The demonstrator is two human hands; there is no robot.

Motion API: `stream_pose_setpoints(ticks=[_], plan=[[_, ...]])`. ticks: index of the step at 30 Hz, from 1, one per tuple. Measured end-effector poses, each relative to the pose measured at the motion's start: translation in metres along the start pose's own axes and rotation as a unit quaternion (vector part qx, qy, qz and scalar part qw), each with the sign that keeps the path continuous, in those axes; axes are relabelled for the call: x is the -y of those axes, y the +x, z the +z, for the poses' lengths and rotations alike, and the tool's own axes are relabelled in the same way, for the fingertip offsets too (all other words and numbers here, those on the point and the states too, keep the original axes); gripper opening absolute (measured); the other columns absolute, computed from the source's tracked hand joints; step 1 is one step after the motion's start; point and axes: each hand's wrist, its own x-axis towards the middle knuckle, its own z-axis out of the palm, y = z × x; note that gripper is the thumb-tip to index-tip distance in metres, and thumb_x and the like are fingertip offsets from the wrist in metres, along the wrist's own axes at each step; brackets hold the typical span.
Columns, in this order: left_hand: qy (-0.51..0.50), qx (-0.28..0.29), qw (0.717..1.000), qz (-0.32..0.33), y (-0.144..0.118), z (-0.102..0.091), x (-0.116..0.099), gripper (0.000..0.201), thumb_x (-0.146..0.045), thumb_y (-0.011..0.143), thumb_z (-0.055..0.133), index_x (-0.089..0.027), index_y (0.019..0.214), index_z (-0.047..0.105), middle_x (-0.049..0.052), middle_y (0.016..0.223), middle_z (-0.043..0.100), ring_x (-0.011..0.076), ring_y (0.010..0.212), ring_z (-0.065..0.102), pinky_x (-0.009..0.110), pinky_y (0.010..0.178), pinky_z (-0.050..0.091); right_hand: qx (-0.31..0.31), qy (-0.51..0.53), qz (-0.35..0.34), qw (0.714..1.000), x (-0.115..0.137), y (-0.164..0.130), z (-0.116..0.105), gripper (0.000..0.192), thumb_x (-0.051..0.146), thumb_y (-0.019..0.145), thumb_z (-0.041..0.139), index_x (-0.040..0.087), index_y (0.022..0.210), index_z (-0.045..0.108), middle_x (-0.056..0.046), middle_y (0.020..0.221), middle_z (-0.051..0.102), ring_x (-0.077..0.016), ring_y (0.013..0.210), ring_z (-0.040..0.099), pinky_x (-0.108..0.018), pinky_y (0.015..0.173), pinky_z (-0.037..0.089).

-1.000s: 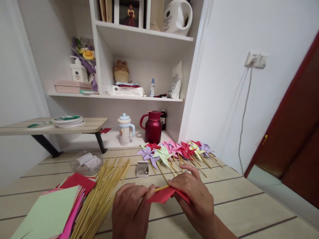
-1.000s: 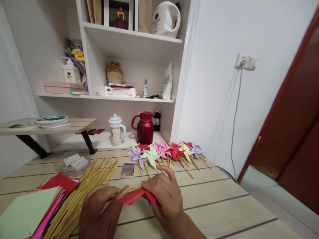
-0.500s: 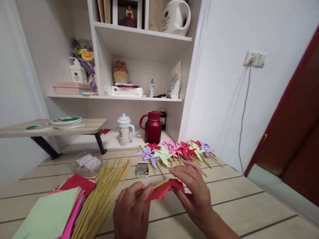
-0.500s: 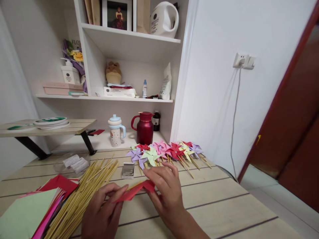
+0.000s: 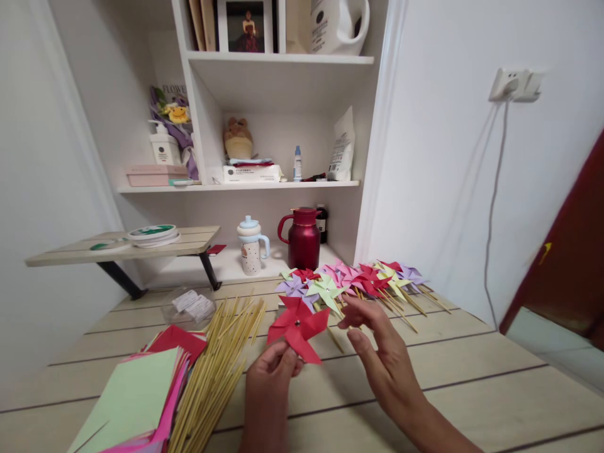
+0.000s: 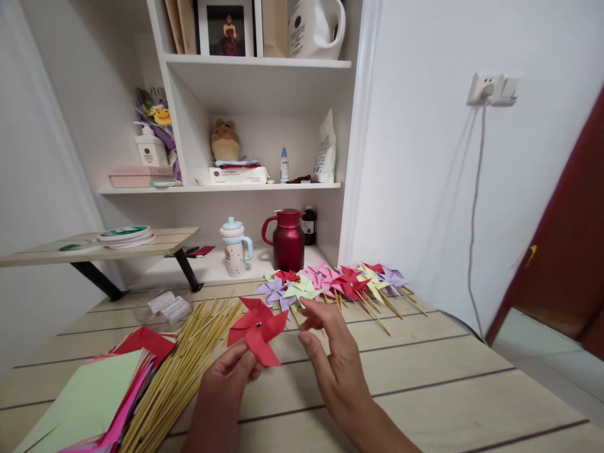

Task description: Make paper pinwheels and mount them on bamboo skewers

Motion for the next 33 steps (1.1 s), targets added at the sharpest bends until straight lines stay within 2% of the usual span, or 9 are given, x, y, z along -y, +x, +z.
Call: stream_pose_setpoints(ticks=[5, 7, 9, 12, 15, 19, 22, 26, 33], plan=[[-0.063, 0.001, 0.996, -0.057, -0.009, 0.002, -0.007, 0.021, -0.034, 0.067, 0.075, -0.016, 0.059, 0.066, -0.003, 0.058, 0.059, 0.0113, 0.056, 0.048, 0.022, 0.057, 0.04, 0.038, 0.137, 0.172, 0.975, -0.004, 0.0, 0.01, 0.034, 0.044, 0.094, 0.051, 0.021, 0.12, 0.056, -0.001, 0.084, 0.06, -0.0143, 0.065, 0.063, -0.027, 0.062, 0.052], [-0.095, 0.001, 0.992, -0.078, -0.009, 0.002, -0.007, 0.023, -0.034, 0.065, 0.077, -0.016, 0.058, 0.064, -0.002, 0.059, 0.059, 0.0117, 0.057, 0.049, 0.023, 0.06, 0.041, 0.1, 0.154, 0.241, 0.953, -0.007, 0.0, 0.014, 0.032, 0.049, 0.09, 0.056, 0.018, 0.096, 0.062, 0.001, 0.071, 0.058, -0.0122, 0.055, 0.058, -0.024, 0.054, 0.047], [-0.129, -0.004, 0.986, -0.102, -0.007, 0.001, -0.004, 0.021, -0.032, 0.063, 0.079, -0.016, 0.062, 0.065, -0.001, 0.064, 0.062, 0.0124, 0.061, 0.051, 0.025, 0.064, 0.042, 0.175, 0.149, 0.308, 0.923, -0.009, -0.002, 0.019, 0.038, 0.053, 0.084, 0.06, 0.017, 0.073, 0.059, 0.003, 0.06, 0.055, -0.0095, 0.046, 0.051, -0.022, 0.046, 0.04], [-0.166, -0.011, 0.979, -0.12, -0.004, -0.001, 0.0, 0.022, -0.031, 0.06, 0.081, -0.016, 0.07, 0.068, 0.0, 0.07, 0.065, 0.0137, 0.066, 0.055, 0.026, 0.068, 0.042, 0.255, 0.152, 0.368, 0.881, -0.005, -0.009, 0.027, 0.041, 0.055, 0.079, 0.062, 0.017, 0.065, 0.055, 0.003, 0.056, 0.055, -0.0068, 0.037, 0.045, -0.02, 0.039, 0.03], [-0.18, -0.015, 0.978, -0.107, -0.005, 0.0, 0.002, 0.022, -0.029, 0.06, 0.082, -0.015, 0.07, 0.067, 0.001, 0.07, 0.064, 0.0143, 0.066, 0.056, 0.026, 0.067, 0.043, 0.303, 0.175, 0.38, 0.856, 0.003, -0.017, 0.035, 0.034, 0.049, 0.079, 0.062, 0.016, 0.074, 0.06, 0.002, 0.063, 0.058, -0.0056, 0.038, 0.045, -0.019, 0.039, 0.03], [-0.196, 0.001, 0.975, -0.1, -0.01, 0.008, 0.001, 0.022, -0.031, 0.064, 0.08, -0.016, 0.069, 0.065, -0.003, 0.062, 0.057, 0.0112, 0.056, 0.051, 0.023, 0.056, 0.039, 0.345, 0.163, 0.342, 0.859, 0.008, -0.027, 0.045, 0.021, 0.036, 0.083, 0.058, 0.016, 0.082, 0.063, 0.003, 0.065, 0.056, -0.0059, 0.041, 0.045, -0.019, 0.04, 0.033], [-0.214, 0.004, 0.97, -0.113, -0.011, 0.012, 0.003, 0.024, -0.031, 0.063, 0.08, -0.016, 0.068, 0.062, -0.005, 0.057, 0.05, 0.0082, 0.05, 0.044, 0.021, 0.05, 0.034, 0.328, 0.144, 0.35, 0.865, 0.005, -0.031, 0.052, 0.013, 0.03, 0.077, 0.061, 0.017, 0.079, 0.062, 0.005, 0.057, 0.054, -0.0066, 0.039, 0.042, -0.019, 0.038, 0.031], [-0.207, -0.036, 0.97, -0.118, -0.009, 0.012, 0.006, 0.028, -0.03, 0.058, 0.083, -0.015, 0.073, 0.063, -0.003, 0.063, 0.056, 0.0098, 0.057, 0.05, 0.021, 0.054, 0.04, 0.317, 0.172, 0.389, 0.848, 0.0, -0.035, 0.057, 0.017, 0.028, 0.066, 0.068, 0.016, 0.078, 0.063, 0.008, 0.051, 0.049, -0.0057, 0.036, 0.038, -0.019, 0.038, 0.029], [-0.207, -0.028, 0.971, -0.113, -0.01, 0.011, 0.009, 0.029, -0.033, 0.059, 0.083, -0.015, 0.071, 0.063, -0.002, 0.063, 0.058, 0.0104, 0.058, 0.053, 0.021, 0.056, 0.042, 0.311, 0.167, 0.41, 0.841, 0.0, -0.035, 0.06, 0.014, 0.024, 0.063, 0.063, 0.015, 0.074, 0.065, 0.006, 0.05, 0.053, -0.0055, 0.035, 0.037, -0.019, 0.035, 0.026]])
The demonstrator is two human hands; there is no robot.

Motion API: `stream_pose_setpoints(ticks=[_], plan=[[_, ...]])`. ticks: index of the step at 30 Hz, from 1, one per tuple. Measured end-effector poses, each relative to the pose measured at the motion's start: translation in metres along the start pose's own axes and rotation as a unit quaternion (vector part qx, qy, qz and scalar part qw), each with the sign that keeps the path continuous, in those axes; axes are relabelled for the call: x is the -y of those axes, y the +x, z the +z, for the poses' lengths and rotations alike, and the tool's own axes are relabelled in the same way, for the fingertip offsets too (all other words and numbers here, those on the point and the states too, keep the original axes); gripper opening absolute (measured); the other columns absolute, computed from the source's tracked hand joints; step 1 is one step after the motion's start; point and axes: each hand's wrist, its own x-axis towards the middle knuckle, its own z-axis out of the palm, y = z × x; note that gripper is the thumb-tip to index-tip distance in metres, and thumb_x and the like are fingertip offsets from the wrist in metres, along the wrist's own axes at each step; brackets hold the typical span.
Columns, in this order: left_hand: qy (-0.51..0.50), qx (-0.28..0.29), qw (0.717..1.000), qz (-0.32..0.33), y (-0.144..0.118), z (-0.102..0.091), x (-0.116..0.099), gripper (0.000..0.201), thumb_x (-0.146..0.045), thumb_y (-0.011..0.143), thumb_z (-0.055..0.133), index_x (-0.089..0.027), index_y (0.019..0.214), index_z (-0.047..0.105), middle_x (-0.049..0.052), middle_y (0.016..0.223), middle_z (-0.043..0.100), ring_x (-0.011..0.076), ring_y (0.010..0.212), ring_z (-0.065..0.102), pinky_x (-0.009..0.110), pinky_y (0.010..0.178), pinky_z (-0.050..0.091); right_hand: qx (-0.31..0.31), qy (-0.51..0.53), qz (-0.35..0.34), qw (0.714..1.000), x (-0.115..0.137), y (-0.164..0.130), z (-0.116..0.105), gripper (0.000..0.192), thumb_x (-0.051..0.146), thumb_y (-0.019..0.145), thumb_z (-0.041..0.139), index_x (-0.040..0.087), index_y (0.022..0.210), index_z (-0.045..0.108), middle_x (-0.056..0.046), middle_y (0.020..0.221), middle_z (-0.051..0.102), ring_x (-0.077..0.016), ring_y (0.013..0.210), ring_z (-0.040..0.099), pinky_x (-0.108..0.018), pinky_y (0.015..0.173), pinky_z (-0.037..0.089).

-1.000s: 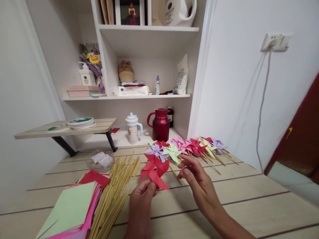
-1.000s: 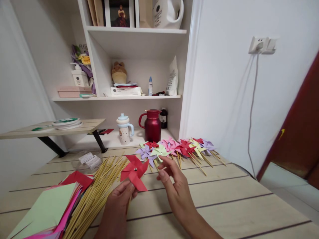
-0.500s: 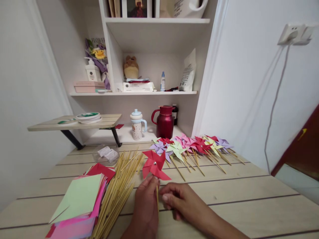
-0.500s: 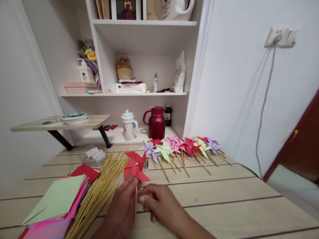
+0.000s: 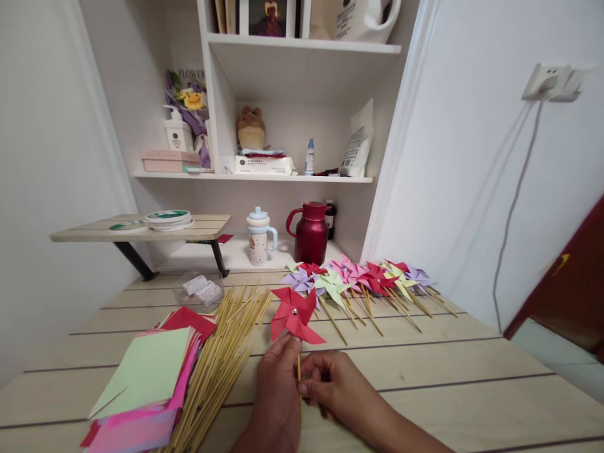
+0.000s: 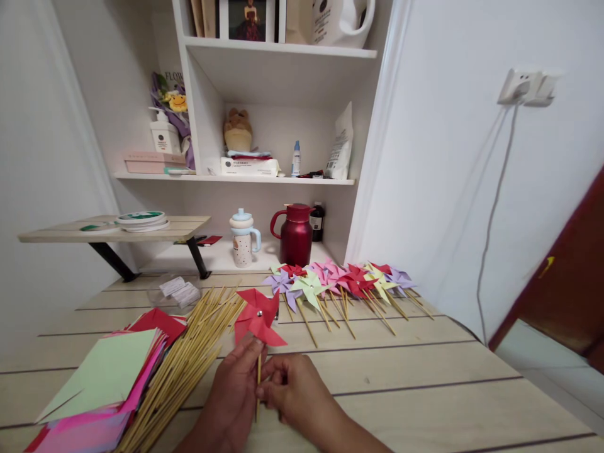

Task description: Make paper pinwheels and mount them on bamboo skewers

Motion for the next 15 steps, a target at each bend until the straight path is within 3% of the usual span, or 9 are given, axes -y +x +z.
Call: stream_pose_setpoints(ticks=[6, 11, 15], plan=[[-0.015, 0.013, 1.0, -0.022, 0.002, 0.0, 0.003, 0.031, -0.034, 0.058, 0.084, -0.017, 0.073, 0.062, -0.004, 0.058, 0.054, 0.0094, 0.051, 0.049, 0.02, 0.045, 0.035, 0.011, 0.013, 0.013, 1.0, 0.007, -0.001, 0.0, 0.017, 0.03, 0.063, 0.065, 0.016, 0.072, 0.062, 0.006, 0.049, 0.053, -0.0061, 0.034, 0.036, -0.02, 0.035, 0.026], [-0.034, -0.002, 0.999, -0.02, 0.001, 0.004, -0.002, 0.034, -0.029, 0.05, 0.088, -0.015, 0.067, 0.063, -0.002, 0.061, 0.059, 0.0098, 0.055, 0.053, 0.02, 0.053, 0.042, -0.027, 0.004, 0.007, 1.0, 0.006, 0.001, 0.001, 0.008, 0.023, 0.062, 0.063, 0.017, 0.066, 0.06, 0.007, 0.046, 0.051, -0.0051, 0.036, 0.032, -0.02, 0.038, 0.024], [-0.03, 0.037, 0.998, -0.04, -0.003, 0.009, -0.007, 0.033, -0.03, 0.052, 0.088, -0.016, 0.071, 0.064, -0.002, 0.062, 0.061, 0.0102, 0.057, 0.057, 0.021, 0.057, 0.045, -0.026, 0.015, 0.017, 0.999, 0.007, 0.001, -0.002, 0.01, 0.026, 0.061, 0.062, 0.018, 0.064, 0.057, 0.008, 0.045, 0.052, -0.0046, 0.034, 0.031, -0.02, 0.035, 0.023]])
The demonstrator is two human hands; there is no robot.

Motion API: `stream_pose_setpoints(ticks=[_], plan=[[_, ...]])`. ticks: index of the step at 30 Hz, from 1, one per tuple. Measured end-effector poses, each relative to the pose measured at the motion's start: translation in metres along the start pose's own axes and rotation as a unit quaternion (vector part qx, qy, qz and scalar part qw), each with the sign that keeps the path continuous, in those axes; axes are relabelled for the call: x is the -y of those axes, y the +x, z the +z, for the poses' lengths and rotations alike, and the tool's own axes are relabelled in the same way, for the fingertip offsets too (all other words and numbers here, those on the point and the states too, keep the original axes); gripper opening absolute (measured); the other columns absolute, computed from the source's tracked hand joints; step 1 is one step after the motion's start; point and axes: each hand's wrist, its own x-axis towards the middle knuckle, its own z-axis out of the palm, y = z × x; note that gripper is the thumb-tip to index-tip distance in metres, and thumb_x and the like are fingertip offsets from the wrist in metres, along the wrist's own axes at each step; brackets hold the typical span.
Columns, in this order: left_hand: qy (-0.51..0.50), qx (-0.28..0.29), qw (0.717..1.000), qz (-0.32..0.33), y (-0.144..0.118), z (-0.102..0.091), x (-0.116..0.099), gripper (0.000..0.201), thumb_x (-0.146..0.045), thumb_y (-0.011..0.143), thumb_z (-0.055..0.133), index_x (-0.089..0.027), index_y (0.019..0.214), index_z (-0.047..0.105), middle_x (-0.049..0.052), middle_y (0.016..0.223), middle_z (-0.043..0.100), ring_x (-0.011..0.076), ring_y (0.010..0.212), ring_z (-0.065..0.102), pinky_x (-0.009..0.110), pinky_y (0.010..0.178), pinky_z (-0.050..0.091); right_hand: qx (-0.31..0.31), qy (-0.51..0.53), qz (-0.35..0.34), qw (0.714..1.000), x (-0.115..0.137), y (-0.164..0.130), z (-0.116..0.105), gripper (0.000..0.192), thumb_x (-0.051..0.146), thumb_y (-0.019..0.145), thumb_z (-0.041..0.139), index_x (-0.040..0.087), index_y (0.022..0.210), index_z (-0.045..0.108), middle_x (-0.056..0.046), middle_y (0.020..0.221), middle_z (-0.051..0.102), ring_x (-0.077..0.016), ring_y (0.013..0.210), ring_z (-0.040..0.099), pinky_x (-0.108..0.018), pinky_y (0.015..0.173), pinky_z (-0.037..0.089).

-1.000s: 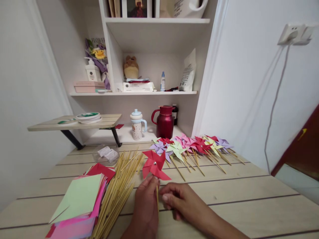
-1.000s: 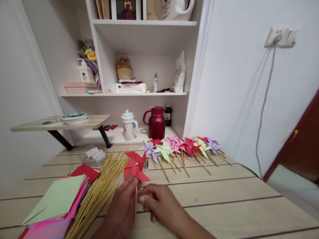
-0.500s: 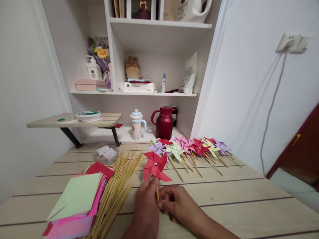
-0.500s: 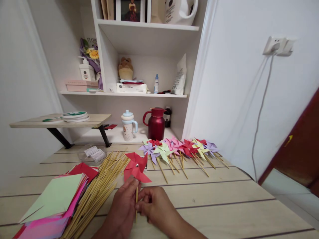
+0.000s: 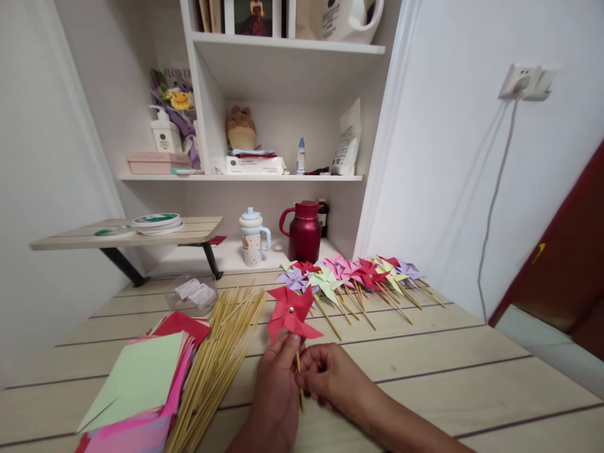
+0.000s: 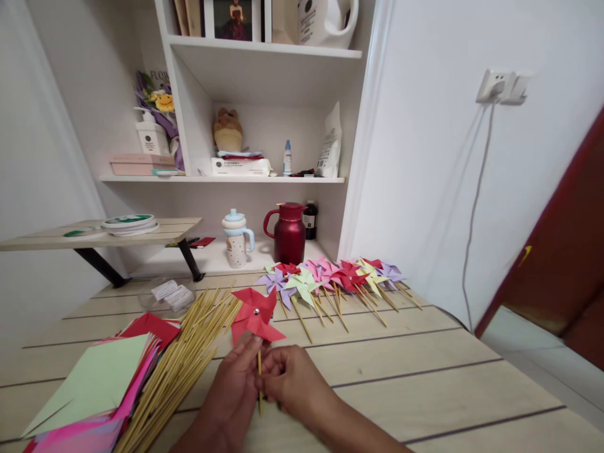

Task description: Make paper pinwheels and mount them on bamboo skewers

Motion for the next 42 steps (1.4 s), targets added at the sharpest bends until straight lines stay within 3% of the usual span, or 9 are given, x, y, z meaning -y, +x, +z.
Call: stream_pose_setpoints(ticks=[7, 11, 15, 22, 27, 34, 42], plan=[[0.071, 0.091, 0.993, -0.039, -0.001, -0.001, 0.003, 0.034, -0.044, 0.063, 0.081, -0.015, 0.069, 0.064, -0.001, 0.052, 0.057, 0.01, 0.041, 0.047, 0.021, 0.04, 0.033, 0.003, -0.003, 0.014, 1.0, 0.009, -0.005, -0.004, 0.008, 0.023, 0.059, 0.063, 0.018, 0.062, 0.057, 0.007, 0.045, 0.054, -0.004, 0.034, 0.036, -0.017, 0.034, 0.025], [0.097, 0.103, 0.989, -0.034, -0.001, -0.004, 0.006, 0.032, -0.043, 0.069, 0.079, -0.014, 0.072, 0.067, 0.0, 0.054, 0.06, 0.0104, 0.043, 0.049, 0.023, 0.044, 0.036, 0.003, 0.008, 0.012, 1.0, 0.01, -0.005, -0.01, 0.008, 0.021, 0.06, 0.063, 0.018, 0.061, 0.056, 0.007, 0.045, 0.054, -0.0042, 0.034, 0.037, -0.017, 0.034, 0.027], [0.129, 0.113, 0.985, -0.028, -0.004, -0.003, 0.006, 0.034, -0.047, 0.073, 0.076, -0.013, 0.073, 0.069, 0.002, 0.057, 0.063, 0.0116, 0.046, 0.053, 0.024, 0.048, 0.038, 0.049, 0.028, 0.014, 0.998, 0.014, -0.007, -0.018, 0.006, 0.018, 0.059, 0.065, 0.016, 0.059, 0.059, 0.007, 0.046, 0.053, -0.0044, 0.038, 0.041, -0.016, 0.035, 0.028], [0.129, 0.162, 0.977, -0.054, -0.006, 0.002, 0.0, 0.041, -0.052, 0.073, 0.074, -0.011, 0.08, 0.074, 0.007, 0.063, 0.068, 0.0164, 0.052, 0.06, 0.028, 0.054, 0.045, 0.08, 0.109, 0.028, 0.99, 0.016, -0.008, -0.026, 0.021, 0.027, 0.058, 0.077, 0.014, 0.059, 0.061, 0.006, 0.044, 0.054, -0.0038, 0.035, 0.04, -0.017, 0.035, 0.026], [0.115, 0.152, 0.981, -0.047, -0.008, 0.003, -0.001, 0.039, -0.047, 0.074, 0.075, -0.01, 0.089, 0.075, 0.007, 0.067, 0.069, 0.018, 0.057, 0.063, 0.029, 0.059, 0.048, 0.076, 0.13, 0.026, 0.988, 0.012, -0.006, -0.028, 0.021, 0.029, 0.059, 0.077, 0.013, 0.059, 0.063, 0.005, 0.043, 0.056, -0.0026, 0.032, 0.037, -0.017, 0.034, 0.022], [0.102, 0.096, 0.989, -0.056, -0.002, -0.006, -0.002, 0.028, -0.036, 0.068, 0.082, -0.011, 0.079, 0.075, 0.008, 0.077, 0.071, 0.0174, 0.069, 0.065, 0.027, 0.065, 0.049, 0.065, 0.104, 0.019, 0.992, 0.008, -0.003, -0.025, 0.035, 0.043, 0.06, 0.079, 0.014, 0.061, 0.06, 0.004, 0.045, 0.057, -0.0037, 0.032, 0.039, -0.018, 0.035, 0.025], [0.055, 0.04, 0.995, -0.075, 0.002, -0.011, -0.009, 0.032, -0.033, 0.068, 0.083, -0.011, 0.09, 0.075, 0.009, 0.083, 0.072, 0.016, 0.075, 0.065, 0.025, 0.069, 0.051, 0.078, 0.073, 0.011, 0.994, 0.008, -0.008, -0.024, 0.046, 0.059, 0.071, 0.068, 0.015, 0.064, 0.059, 0.001, 0.054, 0.061, -0.0057, 0.038, 0.048, -0.019, 0.037, 0.029]])
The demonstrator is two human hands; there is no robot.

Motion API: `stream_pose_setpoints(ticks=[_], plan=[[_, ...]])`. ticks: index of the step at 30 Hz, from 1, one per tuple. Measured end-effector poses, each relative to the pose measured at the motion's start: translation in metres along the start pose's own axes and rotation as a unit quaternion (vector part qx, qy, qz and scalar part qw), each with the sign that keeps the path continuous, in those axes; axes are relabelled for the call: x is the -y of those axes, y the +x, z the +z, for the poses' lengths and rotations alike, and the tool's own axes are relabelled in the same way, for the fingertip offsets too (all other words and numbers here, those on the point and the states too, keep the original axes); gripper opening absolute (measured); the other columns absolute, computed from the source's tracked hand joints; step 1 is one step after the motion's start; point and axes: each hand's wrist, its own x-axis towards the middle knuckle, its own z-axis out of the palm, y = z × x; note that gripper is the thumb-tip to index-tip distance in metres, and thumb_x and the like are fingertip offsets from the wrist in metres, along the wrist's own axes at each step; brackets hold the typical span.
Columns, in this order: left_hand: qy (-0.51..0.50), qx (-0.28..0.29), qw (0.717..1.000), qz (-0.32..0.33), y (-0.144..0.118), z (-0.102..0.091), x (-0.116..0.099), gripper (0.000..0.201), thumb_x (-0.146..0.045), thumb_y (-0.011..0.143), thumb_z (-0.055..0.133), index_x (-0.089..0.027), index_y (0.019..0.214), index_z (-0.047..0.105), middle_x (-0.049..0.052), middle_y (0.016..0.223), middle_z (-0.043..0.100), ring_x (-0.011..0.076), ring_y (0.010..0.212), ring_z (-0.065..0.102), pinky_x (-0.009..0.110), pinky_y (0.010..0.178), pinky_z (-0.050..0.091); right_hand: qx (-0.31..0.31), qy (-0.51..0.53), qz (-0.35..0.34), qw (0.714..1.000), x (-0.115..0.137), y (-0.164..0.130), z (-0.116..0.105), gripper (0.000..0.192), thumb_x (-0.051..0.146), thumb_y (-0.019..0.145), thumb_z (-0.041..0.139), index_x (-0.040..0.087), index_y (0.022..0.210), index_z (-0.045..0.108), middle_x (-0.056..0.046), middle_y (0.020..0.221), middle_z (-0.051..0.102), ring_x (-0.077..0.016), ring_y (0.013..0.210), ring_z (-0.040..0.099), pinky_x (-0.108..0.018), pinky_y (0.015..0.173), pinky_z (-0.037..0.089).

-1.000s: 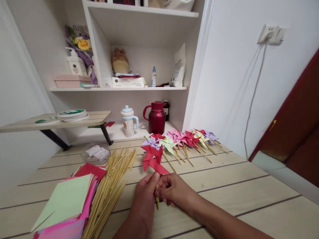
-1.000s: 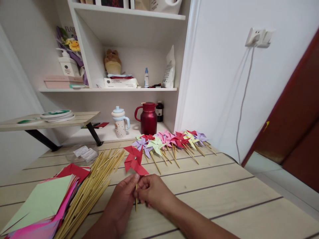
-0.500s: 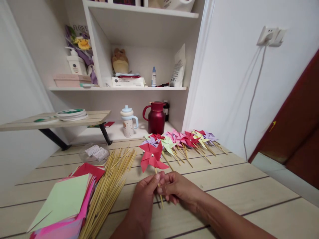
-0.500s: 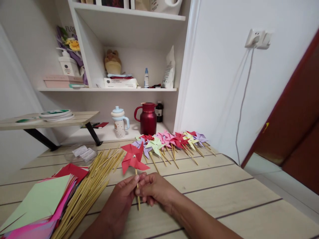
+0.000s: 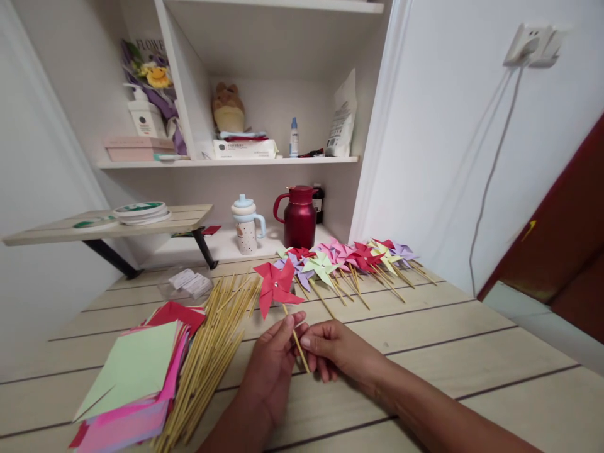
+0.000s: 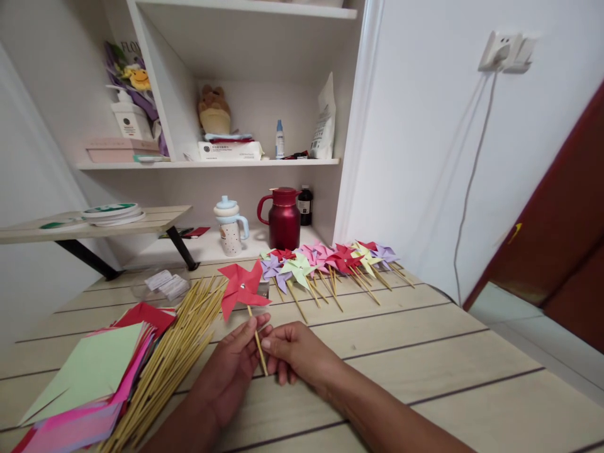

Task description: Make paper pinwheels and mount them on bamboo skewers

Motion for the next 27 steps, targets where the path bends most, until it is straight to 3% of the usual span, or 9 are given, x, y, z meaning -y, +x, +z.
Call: stream_pose_setpoints(ticks=[6, 14, 20, 27], plan=[[-0.019, -0.013, 1.0, 0.01, 0.001, -0.002, -0.002, 0.026, -0.03, 0.073, 0.08, -0.012, 0.092, 0.075, 0.008, 0.086, 0.071, 0.0156, 0.078, 0.066, 0.025, 0.069, 0.053, 0.002, -0.005, 0.003, 1.0, 0.001, -0.001, 0.0, 0.042, 0.053, 0.064, 0.076, 0.014, 0.065, 0.06, 0.003, 0.055, 0.061, -0.0058, 0.04, 0.05, -0.018, 0.039, 0.031], [-0.015, -0.012, 1.0, 0.013, 0.006, -0.006, -0.002, 0.021, -0.029, 0.078, 0.076, -0.014, 0.091, 0.074, 0.008, 0.082, 0.072, 0.0153, 0.07, 0.066, 0.026, 0.063, 0.053, 0.007, 0.0, -0.001, 1.0, -0.003, 0.0, -0.001, 0.054, 0.069, 0.072, 0.062, 0.014, 0.071, 0.062, 0.001, 0.058, 0.063, -0.0075, 0.041, 0.051, -0.019, 0.039, 0.033], [-0.01, -0.043, 0.999, 0.012, 0.008, -0.005, -0.003, 0.017, -0.026, 0.085, 0.068, -0.013, 0.094, 0.074, 0.008, 0.084, 0.07, 0.0145, 0.077, 0.066, 0.025, 0.073, 0.054, -0.024, -0.018, -0.012, 0.999, -0.007, 0.002, 0.002, 0.032, 0.038, 0.058, 0.082, 0.015, 0.066, 0.06, 0.004, 0.056, 0.061, -0.0068, 0.044, 0.052, -0.019, 0.044, 0.037], [-0.023, -0.021, 0.999, 0.033, 0.008, -0.002, -0.004, 0.011, -0.023, 0.086, 0.066, -0.014, 0.088, 0.073, 0.007, 0.094, 0.071, 0.0147, 0.078, 0.067, 0.027, 0.073, 0.056, -0.072, -0.009, -0.029, 0.997, -0.008, 0.005, 0.006, 0.023, 0.032, 0.061, 0.077, 0.016, 0.062, 0.06, 0.005, 0.051, 0.058, -0.007, 0.042, 0.048, -0.021, 0.045, 0.038]])
